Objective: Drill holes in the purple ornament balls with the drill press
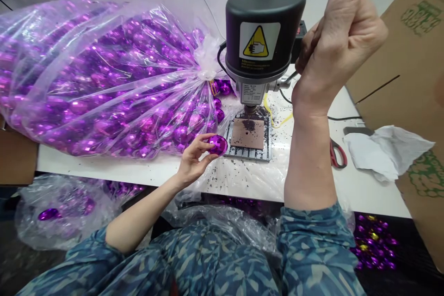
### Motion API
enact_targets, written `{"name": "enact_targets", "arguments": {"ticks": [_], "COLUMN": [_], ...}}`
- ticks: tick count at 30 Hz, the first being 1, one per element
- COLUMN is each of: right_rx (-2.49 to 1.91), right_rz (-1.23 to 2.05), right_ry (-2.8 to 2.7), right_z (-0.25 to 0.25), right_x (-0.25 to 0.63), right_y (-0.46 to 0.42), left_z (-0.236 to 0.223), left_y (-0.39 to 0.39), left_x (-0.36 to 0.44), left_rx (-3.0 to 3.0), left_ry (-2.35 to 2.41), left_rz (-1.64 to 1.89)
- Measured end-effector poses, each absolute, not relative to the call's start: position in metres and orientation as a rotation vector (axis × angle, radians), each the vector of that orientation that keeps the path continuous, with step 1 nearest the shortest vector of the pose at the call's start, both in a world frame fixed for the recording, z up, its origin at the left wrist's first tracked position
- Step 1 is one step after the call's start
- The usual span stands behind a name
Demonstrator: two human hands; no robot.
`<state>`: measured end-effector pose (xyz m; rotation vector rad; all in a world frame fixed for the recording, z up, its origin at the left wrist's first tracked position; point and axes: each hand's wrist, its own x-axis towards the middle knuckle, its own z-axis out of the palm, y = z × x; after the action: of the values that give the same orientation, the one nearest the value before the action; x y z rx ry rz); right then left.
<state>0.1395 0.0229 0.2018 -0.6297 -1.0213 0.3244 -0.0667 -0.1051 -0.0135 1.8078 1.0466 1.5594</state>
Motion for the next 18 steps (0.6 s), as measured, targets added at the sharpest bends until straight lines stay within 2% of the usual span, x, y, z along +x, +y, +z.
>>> {"name": "enact_targets", "arguments": {"ticks": [18], "right_rx": [-0.548], "right_rz": [0.332], "right_ry": [-1.033], "right_z": [0.196], "right_x": [0.142], "right_y": [0.031], "left_z": [-0.023], "left_y": [-0.111], "left_x": [-0.054], "left_rx": [2.06], "left_ry": [1.139], "left_rz": [1.589]}}
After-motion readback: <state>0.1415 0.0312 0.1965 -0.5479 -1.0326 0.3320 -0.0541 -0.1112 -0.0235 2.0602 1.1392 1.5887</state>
